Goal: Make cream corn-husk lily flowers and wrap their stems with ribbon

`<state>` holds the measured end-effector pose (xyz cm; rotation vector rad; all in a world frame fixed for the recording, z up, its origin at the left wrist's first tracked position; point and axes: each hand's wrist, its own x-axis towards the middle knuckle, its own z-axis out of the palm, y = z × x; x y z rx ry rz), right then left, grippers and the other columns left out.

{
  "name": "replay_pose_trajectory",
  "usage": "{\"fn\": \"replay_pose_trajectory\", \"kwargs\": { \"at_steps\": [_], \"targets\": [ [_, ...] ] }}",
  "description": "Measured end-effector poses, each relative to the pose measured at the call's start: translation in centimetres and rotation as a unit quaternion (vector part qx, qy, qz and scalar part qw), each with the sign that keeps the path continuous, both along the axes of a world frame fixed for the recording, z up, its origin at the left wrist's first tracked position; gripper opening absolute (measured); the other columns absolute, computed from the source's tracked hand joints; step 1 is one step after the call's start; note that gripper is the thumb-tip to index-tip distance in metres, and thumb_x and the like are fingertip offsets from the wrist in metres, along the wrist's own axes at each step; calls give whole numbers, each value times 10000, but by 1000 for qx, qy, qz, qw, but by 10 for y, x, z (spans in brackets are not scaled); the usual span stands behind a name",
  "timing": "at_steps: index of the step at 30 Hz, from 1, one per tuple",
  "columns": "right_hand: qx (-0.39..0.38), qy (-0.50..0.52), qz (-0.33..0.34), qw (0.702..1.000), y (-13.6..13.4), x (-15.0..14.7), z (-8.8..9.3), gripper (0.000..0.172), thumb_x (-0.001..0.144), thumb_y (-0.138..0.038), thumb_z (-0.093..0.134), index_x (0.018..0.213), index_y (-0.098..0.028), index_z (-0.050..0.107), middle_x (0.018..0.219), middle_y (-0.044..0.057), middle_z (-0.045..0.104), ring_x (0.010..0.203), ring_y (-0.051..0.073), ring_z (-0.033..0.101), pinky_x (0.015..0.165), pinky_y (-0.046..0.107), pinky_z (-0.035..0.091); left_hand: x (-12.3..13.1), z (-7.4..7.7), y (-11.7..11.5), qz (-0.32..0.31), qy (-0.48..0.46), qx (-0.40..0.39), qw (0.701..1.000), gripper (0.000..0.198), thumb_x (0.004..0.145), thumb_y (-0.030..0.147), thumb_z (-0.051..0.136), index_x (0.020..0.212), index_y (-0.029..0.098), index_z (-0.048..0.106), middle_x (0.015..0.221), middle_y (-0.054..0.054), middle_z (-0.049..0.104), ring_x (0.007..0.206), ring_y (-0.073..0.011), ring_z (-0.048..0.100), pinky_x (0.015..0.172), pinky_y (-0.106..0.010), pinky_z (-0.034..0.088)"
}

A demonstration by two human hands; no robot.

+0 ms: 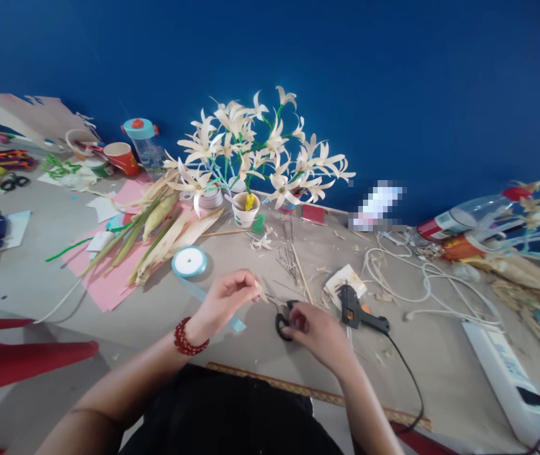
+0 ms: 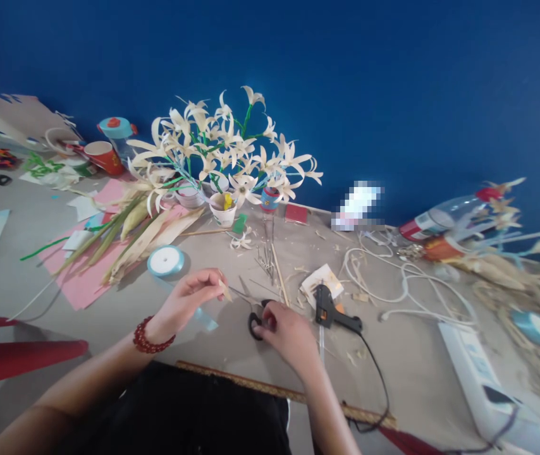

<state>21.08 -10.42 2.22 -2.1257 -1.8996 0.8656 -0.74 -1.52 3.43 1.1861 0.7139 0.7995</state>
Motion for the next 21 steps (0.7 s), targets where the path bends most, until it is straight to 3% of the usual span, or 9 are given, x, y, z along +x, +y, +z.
{"fn": "replay_pose_trajectory", "kwargs": {
  "at_steps": [3, 6, 8, 10, 13, 21],
  "targets": [
    [65, 21, -32, 997, -1, 13, 3, 156, 882, -346, 570, 810, -225, 638, 714, -5, 653, 630, 165, 589, 569, 244, 375, 0, 1, -1, 2, 3, 3, 1000, 176, 864, 260, 615, 725, 158, 582, 787, -21, 609, 739, -134, 559, 727, -265, 453],
    [173, -80, -86, 978, 8, 23, 4, 222, 935, -331, 494, 865, -213, 668, 840, 44, 687, 735, 197, 612, 632, 270, 395, 1, 1, -2, 3, -3, -1, 1000, 157, 864, 248, 613, 735, 160, 590, 803, -21, 609, 747, -133, 558, 727, -262, 450],
    [205, -153, -79, 964, 20, 27, 3, 206, 937, -289, 494, 920, -210, 683, 937, 66, 692, 848, 224, 610, 708, 288, 403, 3, 1, -3, 1, -10, -5, 1000, 149, 864, 236, 613, 738, 160, 594, 804, -21, 607, 754, -134, 558, 730, -262, 450],
    [201, -213, -63, 954, 36, 27, 1, 196, 923, -261, 512, 955, -196, 695, 989, 95, 682, 926, 253, 587, 770, 314, 398, 4, 1, -4, -2, -15, -9, 1000, 152, 863, 235, 618, 735, 159, 592, 798, -21, 606, 750, -132, 557, 729, -261, 449],
    [153, -247, -66, 955, 58, 27, -3, 178, 876, -236, 546, 860, -168, 710, 967, 135, 675, 933, 283, 573, 775, 350, 381, 6, 2, -6, -1, -16, -14, 1000, 158, 854, 244, 633, 731, 158, 586, 790, -19, 607, 736, -127, 557, 722, -256, 446],
    [162, -120, -132, 971, 79, 30, -12, 109, 674, -230, 639, 579, -183, 614, 770, 95, 661, 823, 268, 599, 713, 338, 369, 4, -1, -5, 5, -7, -17, 1000, 190, 842, 286, 649, 721, 160, 574, 781, -19, 608, 723, -133, 562, 724, -267, 451]
  ]
}}
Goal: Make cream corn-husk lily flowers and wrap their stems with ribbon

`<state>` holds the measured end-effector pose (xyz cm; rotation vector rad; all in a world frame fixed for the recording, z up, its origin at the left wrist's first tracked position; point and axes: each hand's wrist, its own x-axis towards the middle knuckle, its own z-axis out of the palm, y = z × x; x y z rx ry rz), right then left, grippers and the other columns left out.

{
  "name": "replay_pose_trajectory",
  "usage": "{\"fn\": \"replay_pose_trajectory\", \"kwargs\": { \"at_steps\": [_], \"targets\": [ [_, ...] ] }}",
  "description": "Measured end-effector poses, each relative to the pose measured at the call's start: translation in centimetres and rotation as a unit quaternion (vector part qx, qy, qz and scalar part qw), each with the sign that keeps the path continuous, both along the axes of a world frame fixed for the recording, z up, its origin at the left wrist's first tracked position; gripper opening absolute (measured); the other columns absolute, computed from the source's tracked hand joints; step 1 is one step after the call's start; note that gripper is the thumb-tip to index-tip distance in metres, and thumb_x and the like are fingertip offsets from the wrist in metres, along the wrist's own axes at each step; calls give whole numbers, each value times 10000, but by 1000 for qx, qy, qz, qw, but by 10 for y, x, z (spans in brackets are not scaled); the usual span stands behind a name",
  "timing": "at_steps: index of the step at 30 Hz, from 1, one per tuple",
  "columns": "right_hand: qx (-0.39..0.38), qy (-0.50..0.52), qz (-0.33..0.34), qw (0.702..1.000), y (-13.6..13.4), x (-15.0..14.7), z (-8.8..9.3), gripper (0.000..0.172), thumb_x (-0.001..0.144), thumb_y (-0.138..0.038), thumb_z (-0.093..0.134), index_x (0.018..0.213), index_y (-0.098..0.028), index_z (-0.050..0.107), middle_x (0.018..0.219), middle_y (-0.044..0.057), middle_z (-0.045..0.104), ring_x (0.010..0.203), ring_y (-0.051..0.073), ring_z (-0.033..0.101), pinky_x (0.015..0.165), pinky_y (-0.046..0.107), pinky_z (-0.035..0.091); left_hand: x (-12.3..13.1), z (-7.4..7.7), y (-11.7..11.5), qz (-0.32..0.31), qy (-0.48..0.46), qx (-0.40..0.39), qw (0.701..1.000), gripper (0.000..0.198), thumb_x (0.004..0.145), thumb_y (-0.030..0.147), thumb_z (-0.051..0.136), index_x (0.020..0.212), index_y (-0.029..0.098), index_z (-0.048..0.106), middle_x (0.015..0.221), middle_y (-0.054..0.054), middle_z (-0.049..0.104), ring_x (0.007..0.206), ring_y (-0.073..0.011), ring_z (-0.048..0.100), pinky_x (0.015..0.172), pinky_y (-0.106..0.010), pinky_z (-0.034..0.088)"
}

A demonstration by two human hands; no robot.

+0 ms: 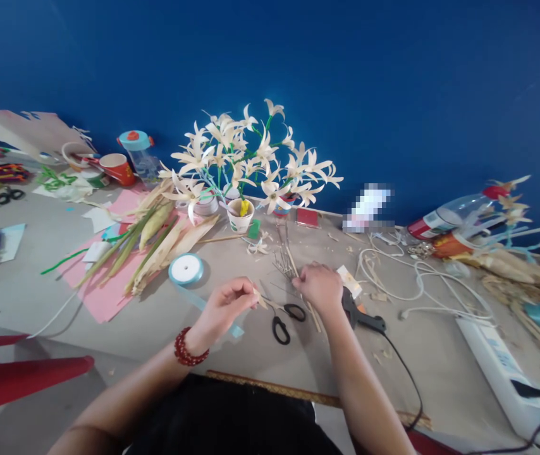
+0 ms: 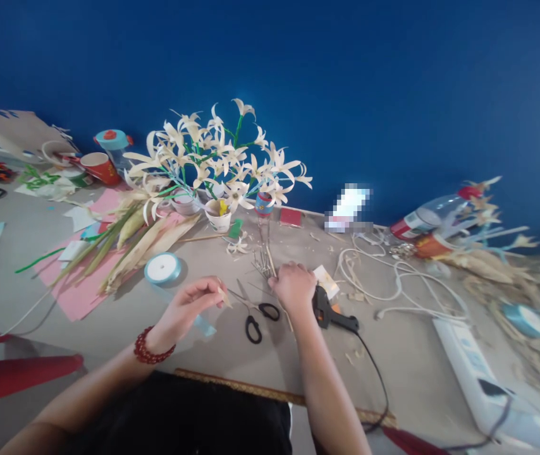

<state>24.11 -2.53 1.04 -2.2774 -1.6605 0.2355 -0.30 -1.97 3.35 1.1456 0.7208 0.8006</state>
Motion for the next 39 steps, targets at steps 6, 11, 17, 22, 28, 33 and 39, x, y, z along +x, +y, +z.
{"fn": "replay_pose_trajectory", "kwargs": {
  "at_steps": [6, 11, 17, 22, 28, 33, 39],
  "targets": [
    [132, 241, -35, 961, 0, 15, 5, 175, 719, -374, 547, 733, -204, 584, 726, 27, 624, 669, 194, 578, 641, 305, 433, 1, 0, 0, -1, -15, -12, 1000, 176, 824, 283, 663, 725, 164, 580, 776, -17, 608, 722, -133, 559, 711, -264, 450],
    [246, 400, -38, 882, -7, 16, 12, 139, 747, -384, 463, 758, -245, 459, 783, 14, 588, 772, 195, 605, 727, 349, 489, 3, -1, -1, -5, -19, -2, 1000, 165, 834, 272, 652, 722, 165, 597, 776, -20, 601, 736, -137, 553, 721, -266, 451],
    [307, 611, -44, 728, -34, -5, 34, 53, 840, -292, 543, 829, -265, 499, 618, -61, 480, 527, 124, 467, 528, 244, 433, 7, 5, -1, 3, -43, -36, 998, 161, 813, 266, 686, 720, 157, 614, 770, -13, 595, 709, -126, 549, 697, -259, 431],
    [97, 582, -1, 807, -56, -50, 32, 197, 836, -379, 677, 904, -219, 585, 647, -52, 508, 451, 74, 387, 398, 184, 279, 12, 1, -1, 34, -63, -73, 995, 133, 815, 259, 692, 749, 157, 639, 788, -7, 611, 702, -115, 543, 731, -261, 433],
    [83, 512, 69, 852, -57, -77, 25, 224, 884, -410, 618, 820, -198, 587, 673, -19, 581, 562, 109, 501, 521, 214, 394, 17, -7, -9, 42, -79, -112, 990, 166, 811, 272, 700, 732, 159, 607, 796, 2, 594, 695, -110, 524, 726, -255, 432],
    [24, 504, 94, 858, -56, -69, 30, 223, 901, -374, 583, 765, -199, 562, 577, -52, 504, 508, 101, 441, 485, 207, 342, 5, 1, -3, -10, -12, -9, 1000, 161, 871, 314, 622, 855, 157, 650, 838, -28, 611, 765, -143, 549, 752, -264, 438],
    [20, 481, 107, 870, -56, -62, 30, 232, 901, -398, 589, 783, -199, 571, 596, -55, 461, 527, 108, 418, 500, 216, 327, -7, 16, 12, -121, 173, 161, 964, 197, 881, 312, 591, 760, 159, 621, 739, -14, 613, 699, -138, 527, 676, -240, 418]
  ]
}}
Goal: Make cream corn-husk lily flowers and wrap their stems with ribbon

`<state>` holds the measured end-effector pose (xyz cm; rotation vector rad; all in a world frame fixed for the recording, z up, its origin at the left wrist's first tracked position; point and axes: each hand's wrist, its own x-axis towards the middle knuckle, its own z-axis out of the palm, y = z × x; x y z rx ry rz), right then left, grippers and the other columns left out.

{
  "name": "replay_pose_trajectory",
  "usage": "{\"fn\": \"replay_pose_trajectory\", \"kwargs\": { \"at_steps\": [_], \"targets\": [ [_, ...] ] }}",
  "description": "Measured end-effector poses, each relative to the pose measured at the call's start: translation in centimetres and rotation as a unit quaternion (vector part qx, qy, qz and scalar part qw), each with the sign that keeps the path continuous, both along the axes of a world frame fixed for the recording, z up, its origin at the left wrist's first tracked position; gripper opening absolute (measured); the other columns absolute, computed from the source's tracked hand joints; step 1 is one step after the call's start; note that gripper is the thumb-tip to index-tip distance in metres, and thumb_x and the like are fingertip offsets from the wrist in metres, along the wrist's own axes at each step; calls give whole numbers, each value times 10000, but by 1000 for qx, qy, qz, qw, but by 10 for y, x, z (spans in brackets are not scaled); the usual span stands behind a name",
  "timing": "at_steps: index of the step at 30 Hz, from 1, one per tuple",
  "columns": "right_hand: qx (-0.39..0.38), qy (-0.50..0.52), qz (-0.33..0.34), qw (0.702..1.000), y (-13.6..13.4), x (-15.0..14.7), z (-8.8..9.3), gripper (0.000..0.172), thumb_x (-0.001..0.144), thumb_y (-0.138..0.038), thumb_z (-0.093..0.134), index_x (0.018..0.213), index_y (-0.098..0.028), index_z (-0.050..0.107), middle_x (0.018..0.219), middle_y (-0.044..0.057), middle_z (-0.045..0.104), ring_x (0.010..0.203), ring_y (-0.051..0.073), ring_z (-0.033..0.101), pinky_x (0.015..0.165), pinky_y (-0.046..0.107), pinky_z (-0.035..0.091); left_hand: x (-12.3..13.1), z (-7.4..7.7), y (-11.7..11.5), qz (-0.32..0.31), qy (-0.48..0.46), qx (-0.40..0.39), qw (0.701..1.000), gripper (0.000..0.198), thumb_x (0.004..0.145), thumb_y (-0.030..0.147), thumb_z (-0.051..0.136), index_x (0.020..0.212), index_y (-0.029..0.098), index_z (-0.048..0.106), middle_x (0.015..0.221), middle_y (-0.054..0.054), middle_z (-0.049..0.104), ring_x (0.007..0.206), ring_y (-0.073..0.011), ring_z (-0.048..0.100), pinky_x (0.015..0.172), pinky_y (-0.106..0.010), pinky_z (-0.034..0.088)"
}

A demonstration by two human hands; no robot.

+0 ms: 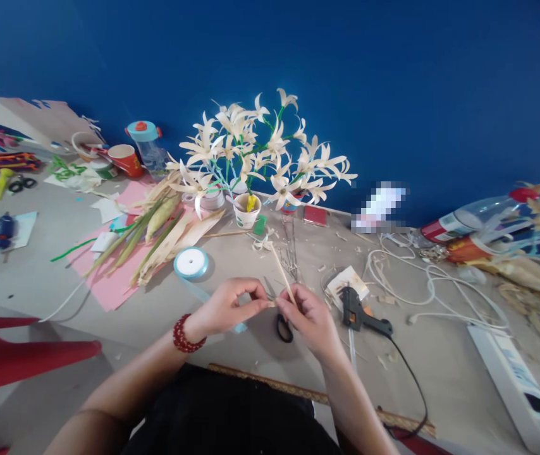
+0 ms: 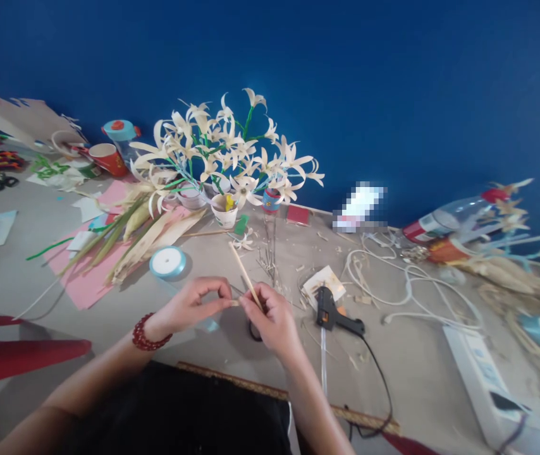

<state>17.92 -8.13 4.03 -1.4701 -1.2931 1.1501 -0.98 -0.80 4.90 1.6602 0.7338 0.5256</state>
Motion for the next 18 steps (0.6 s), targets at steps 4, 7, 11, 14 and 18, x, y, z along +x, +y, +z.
{"fn": "replay_pose_trajectory", "kwargs": {
  "at_steps": [4, 7, 11, 14, 18],
  "targets": [
    [8, -4, -33, 999, -4, -2, -10, 331, 988, -465, 428, 827, -210, 564, 624, -43, 439, 535, 121, 408, 488, 224, 306, 2, 1, -3, -4, 23, 17, 1000, 191, 898, 310, 569, 784, 164, 613, 752, -15, 617, 704, -140, 544, 665, -231, 426],
    [21, -55, -11, 998, -11, -8, -14, 424, 1017, -485, 317, 780, -212, 539, 634, -25, 455, 562, 139, 442, 519, 236, 331, 7, -1, -7, 34, 5, 43, 999, 200, 910, 310, 561, 790, 162, 623, 776, -28, 641, 738, -149, 577, 653, -221, 431],
    [41, -135, 12, 990, -14, -15, -11, 397, 1012, -456, 352, 784, -206, 560, 635, -1, 521, 589, 160, 497, 561, 252, 346, 11, -3, -10, 61, -12, 82, 995, 161, 907, 252, 563, 800, 161, 641, 810, -42, 686, 765, -159, 617, 622, -210, 439],
    [39, -95, 9, 995, -12, -17, -8, 413, 1006, -451, 386, 707, -202, 526, 597, -12, 481, 549, 141, 448, 541, 252, 321, 11, -4, -11, 62, -25, 110, 992, 142, 908, 211, 562, 798, 159, 634, 807, -42, 686, 770, -155, 622, 663, -221, 458],
    [-55, 128, 12, 990, -11, -19, -7, 476, 938, -548, 487, 623, -192, 488, 512, -64, 327, 441, 86, 260, 425, 234, 186, 9, -5, -12, 33, -69, 145, 986, 134, 916, 198, 564, 805, 153, 624, 838, -60, 680, 810, -160, 624, 778, -266, 480]
  ]
}}
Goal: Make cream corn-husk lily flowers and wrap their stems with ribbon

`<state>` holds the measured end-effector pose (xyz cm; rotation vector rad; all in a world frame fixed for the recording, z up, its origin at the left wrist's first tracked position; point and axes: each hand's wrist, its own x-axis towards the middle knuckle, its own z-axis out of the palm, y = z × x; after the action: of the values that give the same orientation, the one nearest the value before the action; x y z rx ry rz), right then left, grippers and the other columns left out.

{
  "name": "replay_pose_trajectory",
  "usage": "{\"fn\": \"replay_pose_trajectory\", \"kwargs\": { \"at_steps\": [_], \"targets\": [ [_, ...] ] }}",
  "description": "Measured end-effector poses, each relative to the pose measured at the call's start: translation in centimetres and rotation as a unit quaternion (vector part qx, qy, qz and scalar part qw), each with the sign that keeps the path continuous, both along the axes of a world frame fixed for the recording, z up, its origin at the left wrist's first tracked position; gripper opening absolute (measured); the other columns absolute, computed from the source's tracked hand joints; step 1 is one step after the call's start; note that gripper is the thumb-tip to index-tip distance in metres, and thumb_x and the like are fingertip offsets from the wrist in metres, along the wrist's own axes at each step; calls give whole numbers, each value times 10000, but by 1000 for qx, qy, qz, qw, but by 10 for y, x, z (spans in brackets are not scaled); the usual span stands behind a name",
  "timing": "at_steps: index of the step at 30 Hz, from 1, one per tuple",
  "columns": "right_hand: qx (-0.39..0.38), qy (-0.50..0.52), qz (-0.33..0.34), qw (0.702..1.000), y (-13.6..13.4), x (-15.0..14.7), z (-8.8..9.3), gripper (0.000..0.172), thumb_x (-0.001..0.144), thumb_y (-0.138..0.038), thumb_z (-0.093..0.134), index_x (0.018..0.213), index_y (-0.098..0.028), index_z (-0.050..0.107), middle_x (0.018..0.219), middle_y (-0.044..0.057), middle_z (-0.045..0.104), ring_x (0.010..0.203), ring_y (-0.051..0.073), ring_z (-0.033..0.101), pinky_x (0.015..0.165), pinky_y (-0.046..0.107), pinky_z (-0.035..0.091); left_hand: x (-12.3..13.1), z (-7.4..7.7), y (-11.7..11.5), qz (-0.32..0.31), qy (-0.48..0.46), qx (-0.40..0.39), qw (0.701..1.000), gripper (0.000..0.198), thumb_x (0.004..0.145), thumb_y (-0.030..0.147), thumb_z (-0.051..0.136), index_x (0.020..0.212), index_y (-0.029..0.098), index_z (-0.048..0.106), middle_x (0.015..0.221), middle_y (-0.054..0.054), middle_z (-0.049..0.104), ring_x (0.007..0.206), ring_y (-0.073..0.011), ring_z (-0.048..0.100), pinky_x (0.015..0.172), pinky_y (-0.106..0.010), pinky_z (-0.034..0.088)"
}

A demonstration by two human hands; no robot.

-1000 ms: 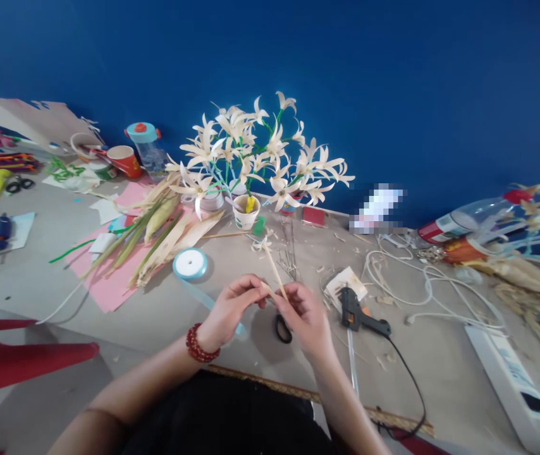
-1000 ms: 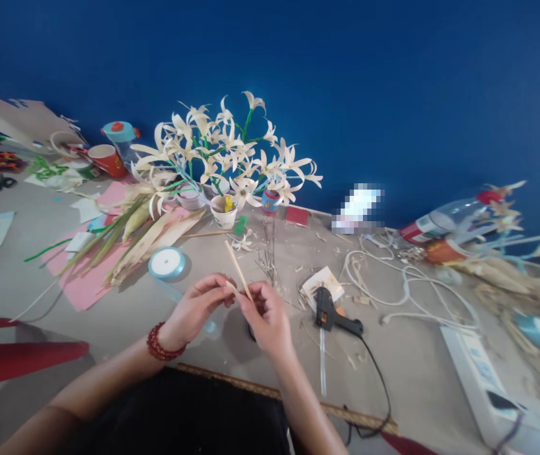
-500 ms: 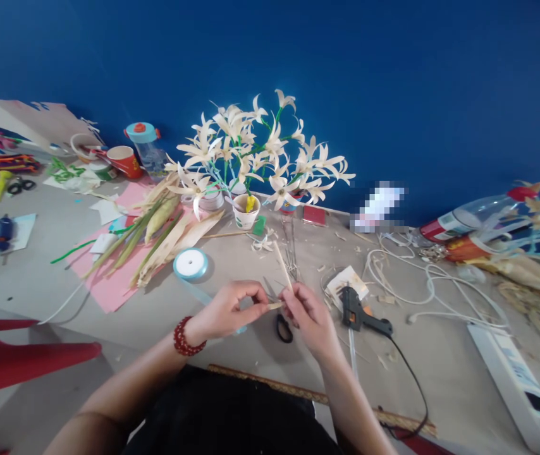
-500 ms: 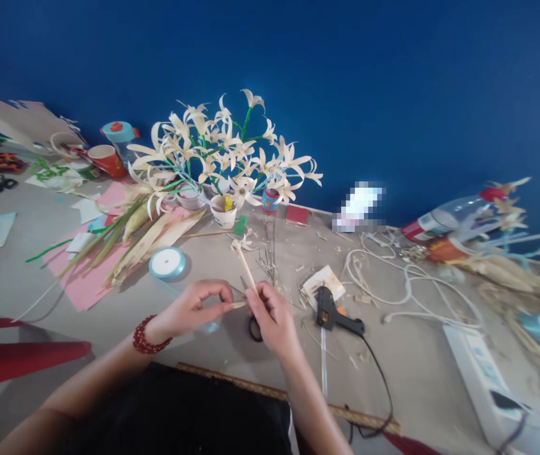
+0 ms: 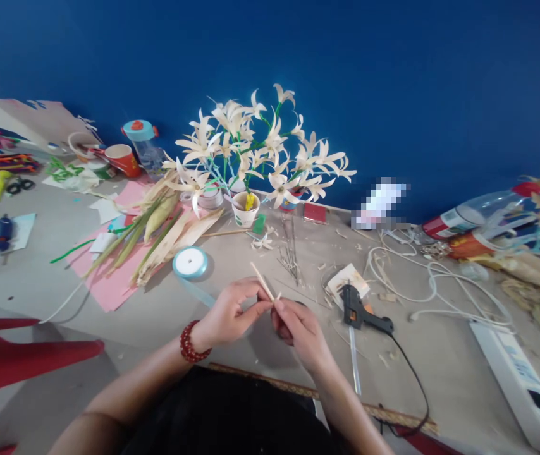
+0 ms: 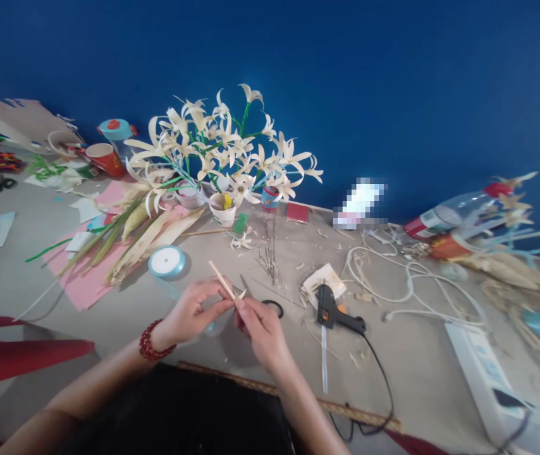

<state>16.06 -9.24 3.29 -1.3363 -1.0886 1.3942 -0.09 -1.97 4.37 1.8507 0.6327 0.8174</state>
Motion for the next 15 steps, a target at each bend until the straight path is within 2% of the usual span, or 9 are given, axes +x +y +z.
{"fn": "replay_pose_trajectory", "kwargs": {
  "at_steps": [3, 7, 10, 13, 15],
  "targets": [
    [-81, 139, 2, 987, -2, 0, 1, 466, 884, -543, 582, 605, -177, 505, 474, -87, 288, 412, 59, 185, 395, 217, 105, -1, -1, 0, -17, -26, 24, 999, 109, 910, 177, 571, 817, 150, 620, 854, -74, 677, 822, -167, 624, 780, -276, 486],
    [-125, 241, 35, 962, -5, 2, 5, 472, 873, -511, 609, 570, -160, 525, 431, -95, 283, 378, 40, 148, 363, 190, 82, -3, 2, 1, -26, -53, 56, 997, 74, 894, 143, 589, 830, 148, 625, 853, -84, 679, 840, -177, 630, 778, -282, 492],
    [-152, 329, 74, 929, -6, 3, 4, 459, 877, -488, 604, 561, -164, 527, 408, -109, 249, 354, 37, 120, 337, 170, 79, -2, 5, 2, -48, -73, 58, 995, 55, 887, 130, 600, 858, 147, 643, 835, -83, 677, 844, -181, 632, 789, -290, 499],
    [-161, 407, 135, 889, -10, 5, -2, 465, 868, -487, 602, 531, -182, 503, 385, -111, 237, 318, 41, 147, 313, 160, 101, 3, 6, 4, -67, -97, 52, 992, 55, 890, 131, 597, 865, 147, 643, 823, -82, 675, 845, -183, 631, 808, -305, 502],
    [-116, 442, 167, 874, -14, 9, -6, 520, 862, -521, 586, 475, -200, 454, 356, -107, 231, 286, 41, 160, 298, 165, 123, 5, 2, 6, -62, -98, 43, 992, 62, 896, 146, 590, 851, 148, 633, 820, -81, 666, 828, -181, 626, 791, -305, 499]
  ]
}}
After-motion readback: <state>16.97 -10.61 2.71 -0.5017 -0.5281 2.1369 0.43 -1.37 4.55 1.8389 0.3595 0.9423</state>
